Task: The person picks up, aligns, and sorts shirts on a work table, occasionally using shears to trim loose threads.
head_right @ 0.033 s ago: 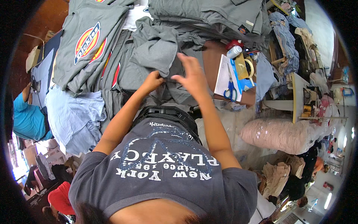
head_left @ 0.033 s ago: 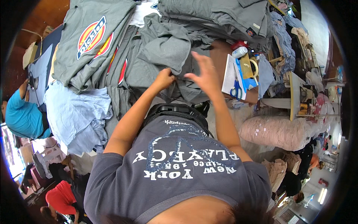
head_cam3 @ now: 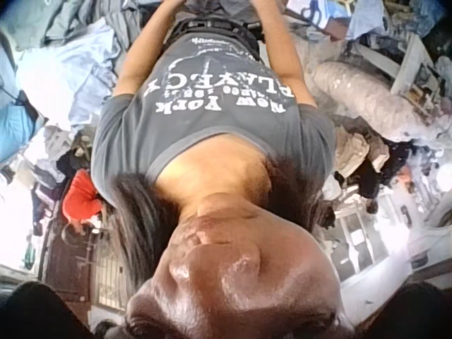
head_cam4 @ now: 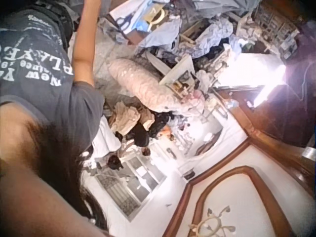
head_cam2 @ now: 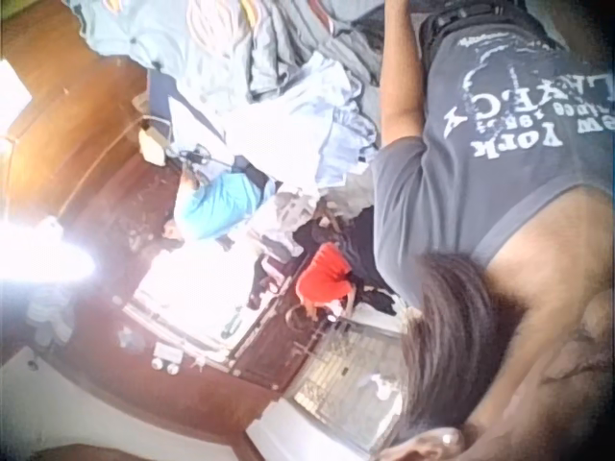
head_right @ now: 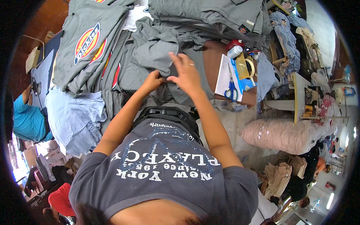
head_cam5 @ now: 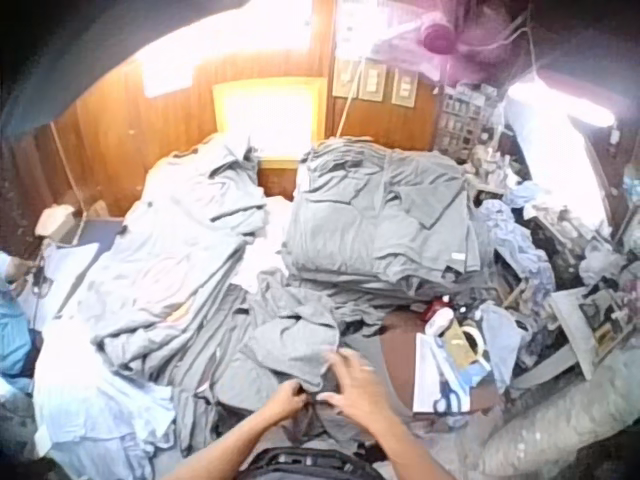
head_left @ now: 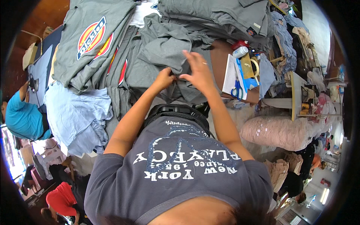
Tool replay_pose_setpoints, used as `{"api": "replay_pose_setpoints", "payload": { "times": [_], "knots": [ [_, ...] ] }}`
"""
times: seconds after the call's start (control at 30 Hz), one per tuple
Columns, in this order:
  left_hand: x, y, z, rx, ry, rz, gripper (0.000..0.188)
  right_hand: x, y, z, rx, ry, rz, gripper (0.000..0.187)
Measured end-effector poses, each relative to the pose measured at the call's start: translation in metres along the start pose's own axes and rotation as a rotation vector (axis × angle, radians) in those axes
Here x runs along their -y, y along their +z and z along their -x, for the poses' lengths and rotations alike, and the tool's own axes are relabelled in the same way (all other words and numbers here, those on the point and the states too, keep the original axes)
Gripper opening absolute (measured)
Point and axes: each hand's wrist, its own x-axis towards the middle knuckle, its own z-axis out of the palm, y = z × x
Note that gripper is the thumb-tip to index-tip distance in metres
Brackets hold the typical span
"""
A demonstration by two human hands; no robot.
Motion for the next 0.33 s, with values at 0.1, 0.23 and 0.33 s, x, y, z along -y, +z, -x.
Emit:
{"api": "replay_pose_setpoints", "payload": {
  "times": [0.1,0.23,0.33],
  "knots": [
    [0.007,0.007,-0.008,-0.099,0.270,0.138,0.019,-0.019,0.037,-0.014,0.144,0.002,-0.009,0.055],
    [-0.019,-0.006,0.002,-0.015,0.368,0.602,0.024,-0.002,-0.001,-0.028,0.069,0.033,-0.483,0.030],
    [-0.044,-0.008,0.004,0.105,0.408,0.920,0.027,0.000,-0.058,-0.020,0.135,0.178,-1.075,0.031]
  ]
}}
